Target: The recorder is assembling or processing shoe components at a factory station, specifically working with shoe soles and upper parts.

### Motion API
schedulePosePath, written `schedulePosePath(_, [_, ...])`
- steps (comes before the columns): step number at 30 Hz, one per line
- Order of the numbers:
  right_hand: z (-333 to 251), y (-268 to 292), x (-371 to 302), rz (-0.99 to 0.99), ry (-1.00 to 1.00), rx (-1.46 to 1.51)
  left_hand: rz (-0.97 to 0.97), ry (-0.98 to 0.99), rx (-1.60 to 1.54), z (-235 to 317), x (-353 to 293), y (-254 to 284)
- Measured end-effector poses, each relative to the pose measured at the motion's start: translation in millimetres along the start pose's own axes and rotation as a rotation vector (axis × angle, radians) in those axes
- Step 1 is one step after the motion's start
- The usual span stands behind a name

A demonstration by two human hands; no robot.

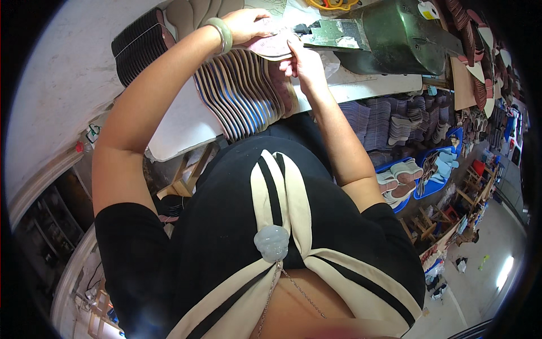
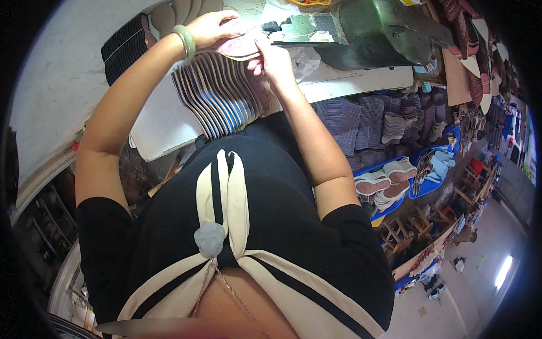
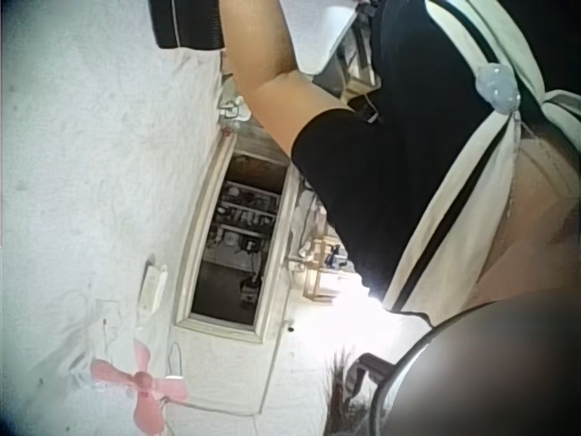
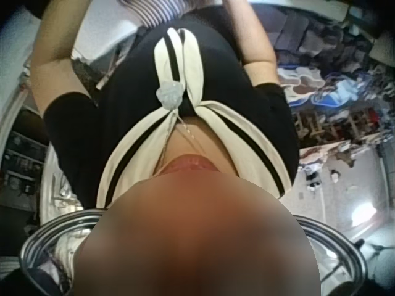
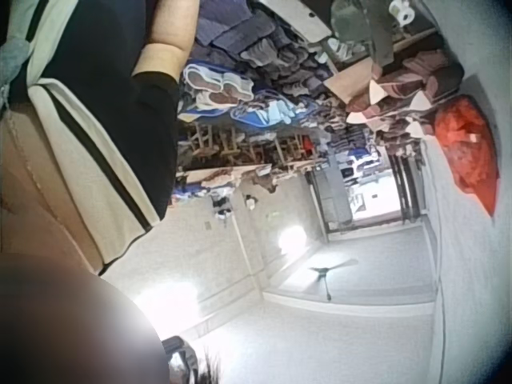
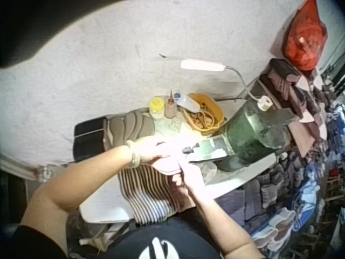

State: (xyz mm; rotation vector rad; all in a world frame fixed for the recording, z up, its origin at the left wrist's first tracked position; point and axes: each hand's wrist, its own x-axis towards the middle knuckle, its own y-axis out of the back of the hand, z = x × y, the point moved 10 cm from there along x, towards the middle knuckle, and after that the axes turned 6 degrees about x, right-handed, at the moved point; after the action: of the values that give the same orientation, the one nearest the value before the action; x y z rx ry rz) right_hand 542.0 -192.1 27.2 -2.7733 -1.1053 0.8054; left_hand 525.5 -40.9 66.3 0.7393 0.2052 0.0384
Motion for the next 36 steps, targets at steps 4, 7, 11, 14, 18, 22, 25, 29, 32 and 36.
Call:
schedulePosePath(4, [-11.5,0.3,-2.1,0.04,0.117,-0.018,0.055,0.2,-0.178,4.3,-24.4,-4.4])
schedulePosePath(7, [-13.7,0.1,0.3,0.064,0.159,-0.065,0.195,0.174,-0.168,4.0,-35.6,4.3])
schedulePosePath(11, [-18.7,6.1,-3.1,0.107,0.157,-0.063,0.138,0.226,-0.216,19.6,-45.3,-4.2])
schedulePosePath(14, [-15.4,12.6,-4.3,0.145,0.155,-0.059,0.208,0.239,-0.233,12.5,-46.4,-13.8])
schedulePosePath(18, [7.8,6.4,-26.4,-0.018,0.089,0.103,0.313,0.134,-0.162,31.1,-52.3,-12.4])
schedulePosePath(22, [19.2,-24.7,-72.8,-0.356,-0.065,0.301,0.415,0.048,0.1,41.8,-50.7,-3.0])
schedulePosePath(25, [22.7,-16.0,-74.2,-0.418,-0.196,0.332,0.412,0.072,0.067,36.0,-47.7,-2.7])
schedulePosePath(29, [11.7,-8.4,-67.7,-0.4,-0.226,0.33,0.478,0.217,0.121,8.1,-41.3,-1.8])
schedulePosePath(32, [6.0,5.2,-63.1,-0.362,-0.221,0.299,0.519,0.338,0.043,-7.1,-38.9,0.7])
schedulePosePath(36, [-10.6,13.0,-56.7,-0.333,-0.15,0.212,0.502,0.43,-0.063,-29.0,-30.4,-1.2])
